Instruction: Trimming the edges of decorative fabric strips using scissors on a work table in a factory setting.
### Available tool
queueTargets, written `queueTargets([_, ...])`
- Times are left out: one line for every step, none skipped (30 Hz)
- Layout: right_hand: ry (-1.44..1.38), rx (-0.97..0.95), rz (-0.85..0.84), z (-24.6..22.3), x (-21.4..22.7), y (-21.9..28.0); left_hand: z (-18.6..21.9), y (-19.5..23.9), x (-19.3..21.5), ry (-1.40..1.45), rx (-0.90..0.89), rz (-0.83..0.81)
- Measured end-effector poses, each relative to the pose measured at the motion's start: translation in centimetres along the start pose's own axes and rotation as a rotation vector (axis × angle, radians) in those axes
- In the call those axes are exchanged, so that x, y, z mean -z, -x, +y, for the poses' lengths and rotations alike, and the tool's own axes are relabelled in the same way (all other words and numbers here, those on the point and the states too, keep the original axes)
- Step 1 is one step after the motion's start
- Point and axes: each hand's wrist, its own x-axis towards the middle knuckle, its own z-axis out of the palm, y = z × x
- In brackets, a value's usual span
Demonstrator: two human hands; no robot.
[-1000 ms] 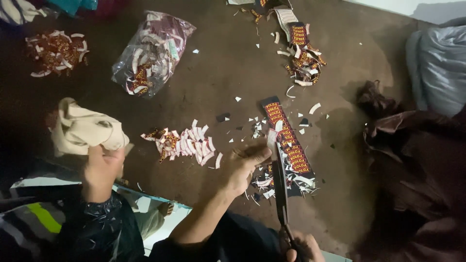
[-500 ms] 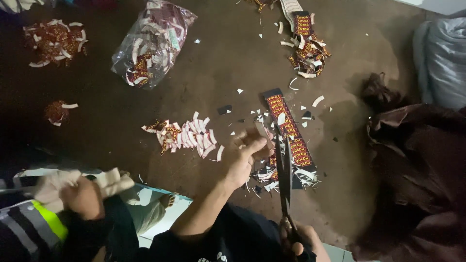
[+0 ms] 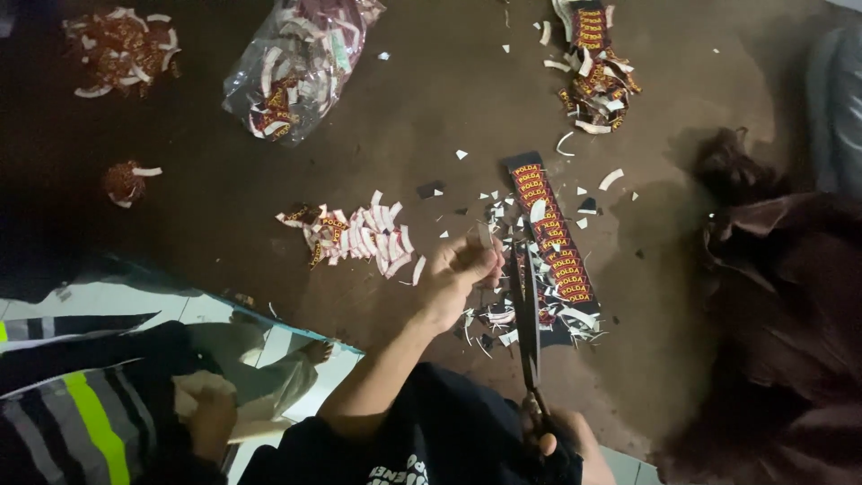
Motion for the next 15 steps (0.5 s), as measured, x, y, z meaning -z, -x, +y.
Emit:
queueTargets([0.005, 0.001, -0.007, 0.3, 0.2, -0.6, -0.6, -0.2, 1.2, -0.001, -0.005, 0.007])
queueTargets([0.112, 0.006, -0.022, 0.4, 0.5, -1.2, -1.1, -0.4, 2.4, -0.092, 0.011, 0.090])
queueTargets([0.219, 0.012, -0.037, 0.6, 0.7, -1.7, -1.6, -0.6, 3.6, -0.183, 0.028, 0.174])
queueTargets([0.224, 0.009, -0.042, 0.6, 0.9, -1.7, -2.2, -0.9, 5.9, -0.181, 0.027, 0.181])
queueTargets([0.152, 0.043, -0.073, 0.7, 1.0, -1.7, -2.9, -1.1, 8.1, -0.184, 0.012, 0.222])
queueTargets([0.079, 0.079, -0.101, 0.8, 1.1, -1.7, -3.4, -1.4, 10.4, -0.188, -0.004, 0.260])
queueTargets([0.082, 0.079, -0.104, 0.3, 0.7, -1.0, -3.6, -1.3, 12.0, -0.187, -0.006, 0.264])
queueTargets([-0.003, -0.003, 0.061, -0.2, 0.3, -0.4, -3.8, -1.3, 13.5, -0.451, 0.056, 0.342])
queueTargets([-0.087, -0.085, 0.226, -0.7, -0.1, 0.3, -4.1, -1.2, 15.0, -0.716, 0.120, 0.417])
queueTargets([-0.083, -0.091, 0.223, 0.7, 0.8, -1.0, -5.3, -1.3, 16.9, -0.714, 0.125, 0.424])
queueTargets([-0.016, 0.080, 0.083, 2.2, 1.8, -2.2, -6.5, -1.3, 18.7, -0.879, 0.115, 0.464])
queueTargets([0.049, 0.251, -0.057, 3.6, 2.7, -3.4, -7.7, -1.4, 20.6, -1.045, 0.105, 0.501])
queueTargets([0.050, 0.245, -0.060, 3.6, 2.9, -3.4, -8.2, -1.6, 21.7, -1.044, 0.111, 0.505])
queueTargets([0.069, 0.244, -0.037, 3.7, 3.0, -3.4, -8.8, -1.9, 22.7, -1.135, 0.153, 0.551])
queueTargets([0.087, 0.242, -0.015, 3.8, 3.2, -3.3, -9.4, -2.1, 23.7, -1.227, 0.195, 0.597])
